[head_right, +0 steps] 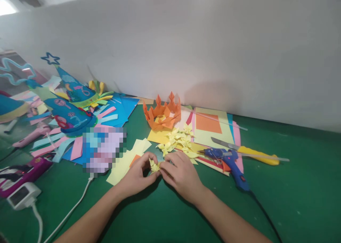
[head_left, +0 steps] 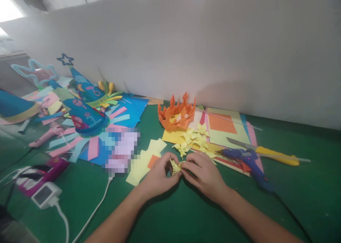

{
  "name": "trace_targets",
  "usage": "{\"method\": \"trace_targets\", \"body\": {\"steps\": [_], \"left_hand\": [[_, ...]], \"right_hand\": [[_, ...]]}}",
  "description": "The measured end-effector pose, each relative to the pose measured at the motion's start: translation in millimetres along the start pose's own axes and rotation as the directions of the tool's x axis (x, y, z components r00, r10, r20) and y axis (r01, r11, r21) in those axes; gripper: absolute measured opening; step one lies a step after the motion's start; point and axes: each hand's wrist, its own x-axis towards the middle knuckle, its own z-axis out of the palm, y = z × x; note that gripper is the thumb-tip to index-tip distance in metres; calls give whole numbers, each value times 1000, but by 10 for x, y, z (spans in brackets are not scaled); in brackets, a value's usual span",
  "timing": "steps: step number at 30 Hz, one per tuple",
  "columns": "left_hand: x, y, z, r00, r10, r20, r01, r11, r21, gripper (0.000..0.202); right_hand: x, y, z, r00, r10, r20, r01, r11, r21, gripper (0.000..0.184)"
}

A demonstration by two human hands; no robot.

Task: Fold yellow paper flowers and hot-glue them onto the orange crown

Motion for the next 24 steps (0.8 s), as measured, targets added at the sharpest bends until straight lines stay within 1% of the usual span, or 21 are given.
{"method": "trace_targets", "body": {"steps": [6, 11, 14, 16, 18, 20, 24], "left_hand": [[-4, -5, 1, 1000, 15, 16, -15, 1000, -3, 20], [6, -35, 13, 999, 40, 35, -40, 999, 5, 27], [15, -32, 24, 990, 138, -16, -138, 990, 7, 32], [19, -18, 29, 972, 229, -53, -227, 973, 31, 30], [19, -5, 34, 953, 294, -69, -289, 955, 68, 26], [16, 0, 39, 943, 324, -78, -316, 944, 99, 23], [7, -13, 50, 942, 326, -80, -313, 940, 138, 20]], "right_hand": [[-2, -5, 4, 999, -38, -38, 39, 999, 6, 9], [8, -16, -2, 996, -62, -64, 61, 998, -24, 11], [13, -21, -2, 996, -66, -65, 64, 997, -44, 12], [12, -22, 2, 995, -73, -65, 69, 996, -59, 12], [9, -21, 7, 995, -74, -63, 70, 995, -74, 11], [4, -19, 10, 996, -69, -61, 63, 994, -92, 12], [2, -22, 1, 996, -71, -57, 63, 989, -135, 15]]}}
